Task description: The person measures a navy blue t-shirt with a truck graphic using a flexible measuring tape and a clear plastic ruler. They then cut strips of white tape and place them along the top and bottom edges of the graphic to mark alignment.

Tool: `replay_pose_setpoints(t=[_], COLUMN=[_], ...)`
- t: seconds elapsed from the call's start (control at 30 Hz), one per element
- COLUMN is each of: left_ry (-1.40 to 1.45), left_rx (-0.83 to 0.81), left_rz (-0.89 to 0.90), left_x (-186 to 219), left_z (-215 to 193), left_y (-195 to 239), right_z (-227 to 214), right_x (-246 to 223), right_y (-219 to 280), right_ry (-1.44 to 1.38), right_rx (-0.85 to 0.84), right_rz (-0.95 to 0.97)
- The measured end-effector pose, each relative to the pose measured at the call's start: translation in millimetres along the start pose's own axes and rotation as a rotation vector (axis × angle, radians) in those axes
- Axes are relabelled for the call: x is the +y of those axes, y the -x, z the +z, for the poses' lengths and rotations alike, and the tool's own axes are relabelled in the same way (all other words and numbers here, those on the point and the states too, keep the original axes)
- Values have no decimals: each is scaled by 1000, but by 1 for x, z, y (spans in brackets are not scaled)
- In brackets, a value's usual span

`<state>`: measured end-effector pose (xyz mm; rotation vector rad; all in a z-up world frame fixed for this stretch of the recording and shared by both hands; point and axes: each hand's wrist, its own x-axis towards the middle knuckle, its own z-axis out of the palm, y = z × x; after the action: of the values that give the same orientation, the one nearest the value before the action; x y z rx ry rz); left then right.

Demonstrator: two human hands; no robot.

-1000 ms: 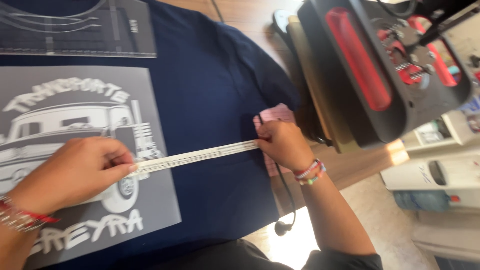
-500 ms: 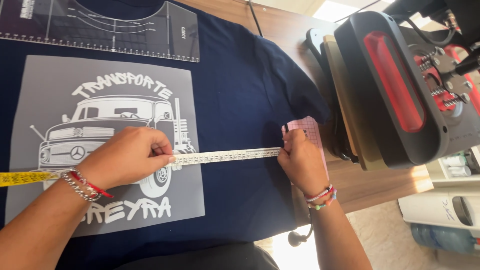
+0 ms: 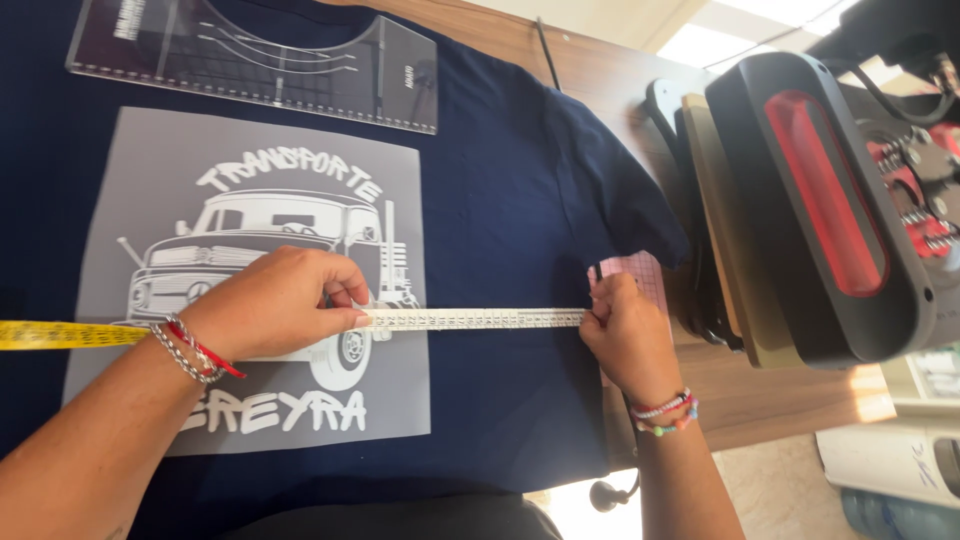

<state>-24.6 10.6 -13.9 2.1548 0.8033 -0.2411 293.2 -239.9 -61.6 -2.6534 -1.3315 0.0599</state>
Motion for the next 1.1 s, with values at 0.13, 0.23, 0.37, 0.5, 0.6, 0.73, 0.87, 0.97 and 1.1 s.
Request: replay_pose_setpoints(t=[0.13,0.23,0.37,0.5,0.6,0.73,0.87,0.97,1.1], left_ry=[10,-117,63,138,87,19,-39,-1,-9], left_rx=[-6,-94,-4,103,170,199,192,211,316], left_rz=[-32,-218,-309,-276,-143,-84,-33,3,56], left_x=[-19,-41,-67,-96,-117,-115,-115,-117,-122], left_z=[-19,-34,-49,-45,-36,-23,-9,-2,-4], left_y=[15,37,70,85,84,99,115,121,117], right_z=[2,11,6,-2,6,-1,-19,-22,2], right_x=[4,16,11,-1,11,-3,-29,-35,5], right_y=[0,-1,-1,-2,-2,-3,0,0,-2], right_ry=[-12,-42,-35,22,41,52,-35,-38,71], right_rx=[-81,42,-25,-105,-63,-74,-162,-178,-82], right_rz=[81,-52,65,171,110,172,313,340,176])
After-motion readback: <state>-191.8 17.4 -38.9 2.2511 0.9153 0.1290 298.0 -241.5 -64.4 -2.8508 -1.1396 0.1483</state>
